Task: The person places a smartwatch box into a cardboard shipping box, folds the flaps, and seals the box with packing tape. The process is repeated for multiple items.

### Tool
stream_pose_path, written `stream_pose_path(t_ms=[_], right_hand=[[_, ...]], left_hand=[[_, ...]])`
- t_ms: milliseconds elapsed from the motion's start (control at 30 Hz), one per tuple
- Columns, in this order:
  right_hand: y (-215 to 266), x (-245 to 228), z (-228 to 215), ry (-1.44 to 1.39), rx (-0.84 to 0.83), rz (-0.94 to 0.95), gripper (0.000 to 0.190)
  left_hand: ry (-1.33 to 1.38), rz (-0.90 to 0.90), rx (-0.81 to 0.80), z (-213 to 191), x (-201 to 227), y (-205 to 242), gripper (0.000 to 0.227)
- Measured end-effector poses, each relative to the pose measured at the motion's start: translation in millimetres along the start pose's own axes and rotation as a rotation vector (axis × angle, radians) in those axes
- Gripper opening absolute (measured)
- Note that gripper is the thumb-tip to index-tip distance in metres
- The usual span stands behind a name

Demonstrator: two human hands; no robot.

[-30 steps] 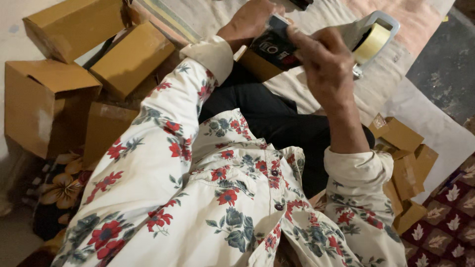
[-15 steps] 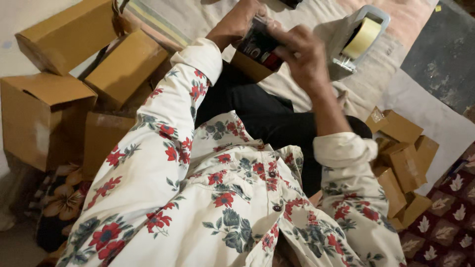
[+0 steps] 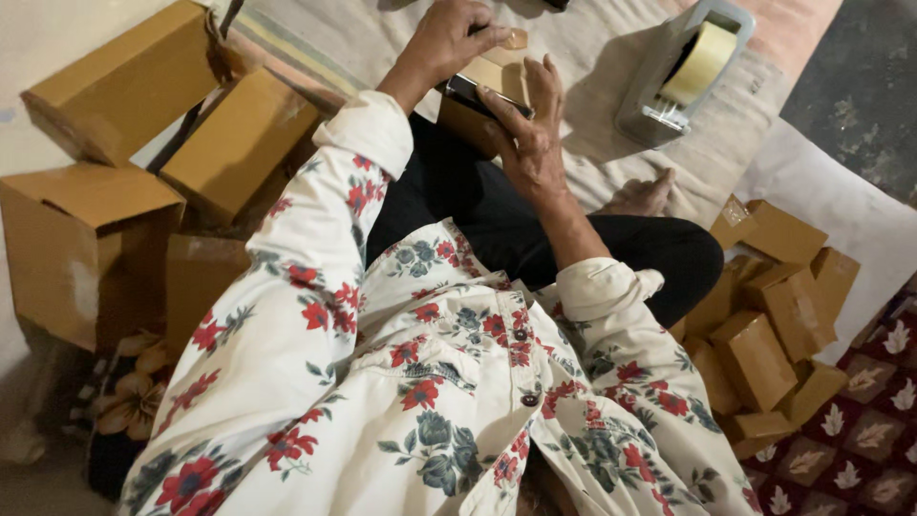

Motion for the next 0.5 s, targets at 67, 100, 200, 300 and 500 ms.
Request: stream_pose_path(t_ms=[67,100,200,300,500], right_hand=[[2.6,8.6,1.7,-0.084,-0.014,0.081,0.056],[4.6,14.5,1.5,-0.154,-0.021,0.125,0.056],[8.4,28.7,2.1,-0.256,-0.043,0.199,0.059],[4.0,37.2,5.6,-0.181,-0.05,0.15,0.062],[13.7,41.1,23.2,-0.097,-0.012,0.078,0.062]], left_hand=[[0.001,-0.051,-0.006,0.2,6.1,3.0,0.036],[0.084,-0.019,-0.014,2.4,11.9,7.8,0.034],[0.245,0.103,0.032,5.2,24.3,22.4,0.04],[0.171,0.045,0.17,4.7,16.9,29.1,0.039],[0.265,-0.341,0.198,14.7,-13.5,46.4,0.04]])
Point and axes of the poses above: each hand's wrist, its own y-axis away from the middle knuckle, its own z-axis out of the palm, x = y × z, the point moved 6 cm from there along -y, towards the middle knuckle, and after that the axes turned 5 degrees about -z, right-handed, at the moved point
